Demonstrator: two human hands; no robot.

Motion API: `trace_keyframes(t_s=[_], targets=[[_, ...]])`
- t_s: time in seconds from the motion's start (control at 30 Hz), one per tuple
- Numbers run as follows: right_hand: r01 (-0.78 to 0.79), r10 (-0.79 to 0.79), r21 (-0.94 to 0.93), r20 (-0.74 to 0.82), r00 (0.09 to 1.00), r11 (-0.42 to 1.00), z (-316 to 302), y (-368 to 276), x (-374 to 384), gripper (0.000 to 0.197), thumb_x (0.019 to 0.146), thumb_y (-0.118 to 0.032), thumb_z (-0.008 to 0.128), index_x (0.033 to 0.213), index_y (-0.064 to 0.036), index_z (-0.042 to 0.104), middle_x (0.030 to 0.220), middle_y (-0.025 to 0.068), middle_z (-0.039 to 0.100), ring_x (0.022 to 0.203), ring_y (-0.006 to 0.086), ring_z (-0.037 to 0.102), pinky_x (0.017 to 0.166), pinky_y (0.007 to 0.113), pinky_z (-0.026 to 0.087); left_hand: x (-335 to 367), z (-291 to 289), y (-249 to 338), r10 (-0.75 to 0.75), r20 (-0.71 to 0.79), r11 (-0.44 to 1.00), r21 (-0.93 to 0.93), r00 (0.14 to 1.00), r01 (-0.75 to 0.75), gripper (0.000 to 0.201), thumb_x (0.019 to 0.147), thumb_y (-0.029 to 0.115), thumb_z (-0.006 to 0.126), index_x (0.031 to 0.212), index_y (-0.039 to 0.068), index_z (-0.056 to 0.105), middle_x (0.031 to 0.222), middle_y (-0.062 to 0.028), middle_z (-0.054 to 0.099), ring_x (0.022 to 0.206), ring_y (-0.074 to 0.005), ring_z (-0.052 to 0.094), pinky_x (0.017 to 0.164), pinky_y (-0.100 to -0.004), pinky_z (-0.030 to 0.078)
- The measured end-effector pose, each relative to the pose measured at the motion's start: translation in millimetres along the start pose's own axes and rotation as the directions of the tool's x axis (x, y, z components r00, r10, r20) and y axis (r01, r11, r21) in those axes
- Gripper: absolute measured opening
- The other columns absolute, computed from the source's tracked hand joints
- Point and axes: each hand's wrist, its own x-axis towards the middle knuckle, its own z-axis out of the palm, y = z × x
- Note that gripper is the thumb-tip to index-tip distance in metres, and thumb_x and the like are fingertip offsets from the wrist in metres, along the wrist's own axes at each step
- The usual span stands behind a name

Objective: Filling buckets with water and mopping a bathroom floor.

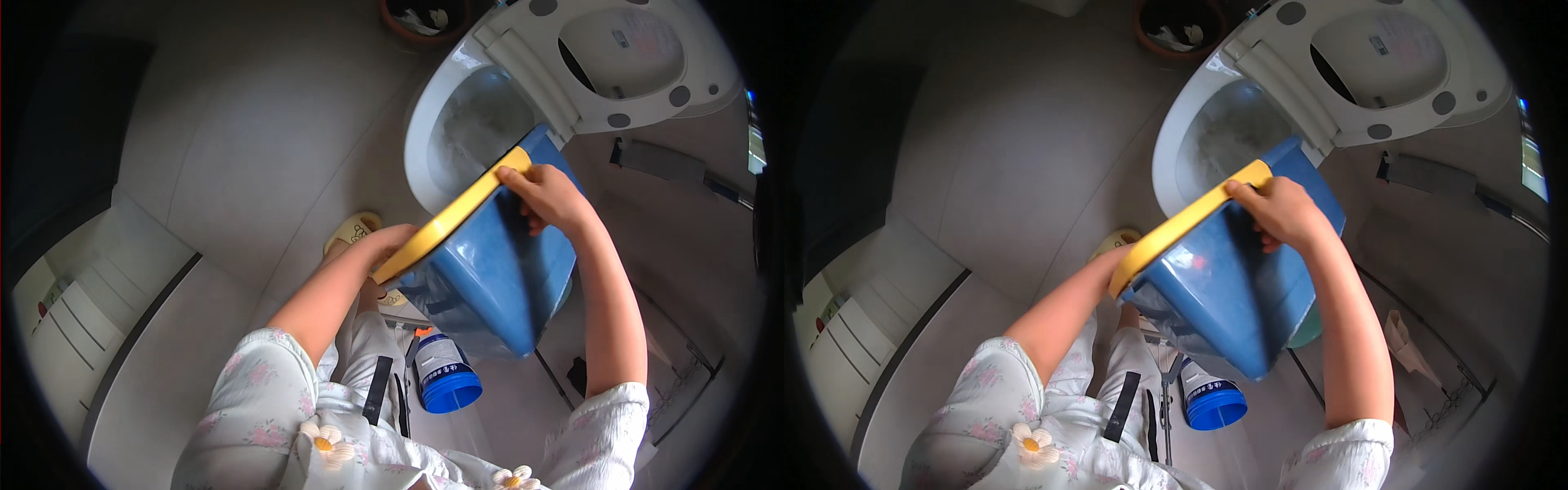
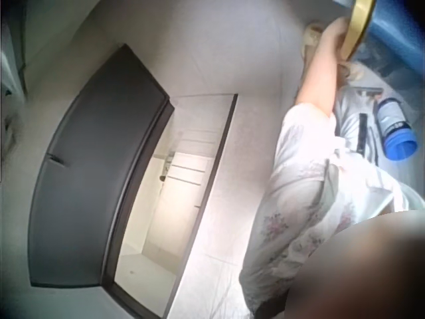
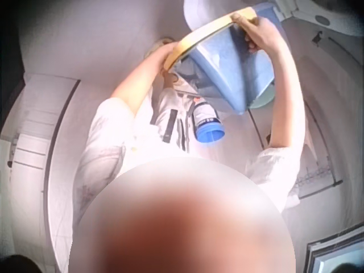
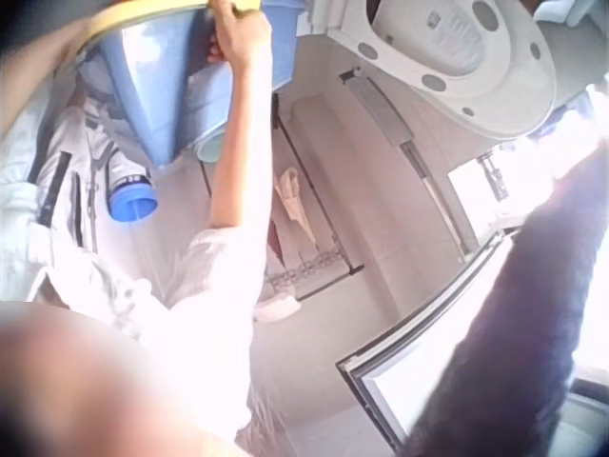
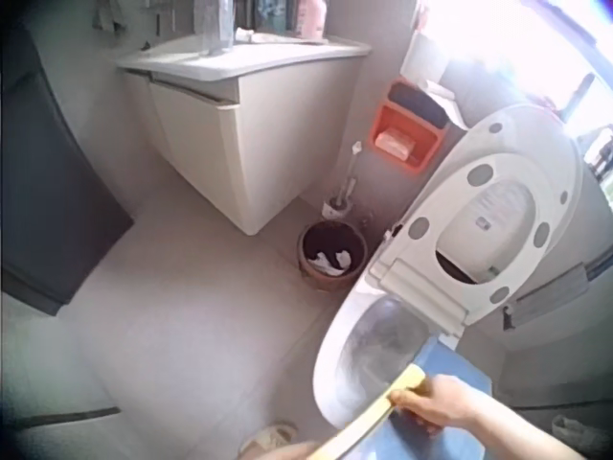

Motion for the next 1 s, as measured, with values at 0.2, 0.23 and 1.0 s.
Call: trace_keyframes(t_s=[0.2, 0.23, 1.0], targets=[[0.145, -0.125, -0.159, 0.133, 0.983, 0.976, -1.5, -47.1, -18.2, 0.054, 0.076, -0.045, 0.051, 0.091, 0.0067, 0.052, 0.063, 0.0124, 0.056, 0.049, 0.0165, 0.057, 0.048, 0.026, 0.047, 13.0, -21.8, -31.6, 0.288, 0.046, 0.938, -0.217, 0.957, -0.272, 0.033, 0.081, 0.023, 0.047, 0.107, 0.004, 0.05, 0.094, -0.0055, 0.056, 0.078, -0.0124, 0.054, 0.068, -0.0264, 0.043], [0.185, -0.168, -0.126, 0.132, 0.977, 0.975, -2.8, -45.6, -21.2, 0.055, 0.076, -0.044, 0.051, 0.098, 0.0061, 0.05, 0.064, 0.0131, 0.057, 0.049, 0.0166, 0.058, 0.049, 0.025, 0.047, 16.6, -19.6, -32.9, 0.292, 0.056, 0.938, -0.21, 0.955, -0.275, 0.033, 0.081, 0.024, 0.047, 0.107, 0.004, 0.05, 0.093, -0.0055, 0.056, 0.078, -0.0124, 0.054, 0.068, -0.0264, 0.043], [0.117, 0.408, 0.986, -0.157, 0.899, 0.122, 217.9, 254.1, -139.2, 0.057, 0.082, -0.043, 0.042, 0.122, -0.0029, 0.031, 0.104, 0.0085, 0.046, 0.095, 0.0166, 0.046, 0.079, 0.027, 0.039, 36.9, 122.6, -41.7, 0.713, 0.021, 0.318, 0.881, 0.701, -0.35, 0.024, 0.079, 0.025, 0.053, 0.082, 0.002, 0.044, 0.06, -0.0148, 0.048, 0.054, -0.0275, 0.049, 0.051, -0.0339, 0.039]])
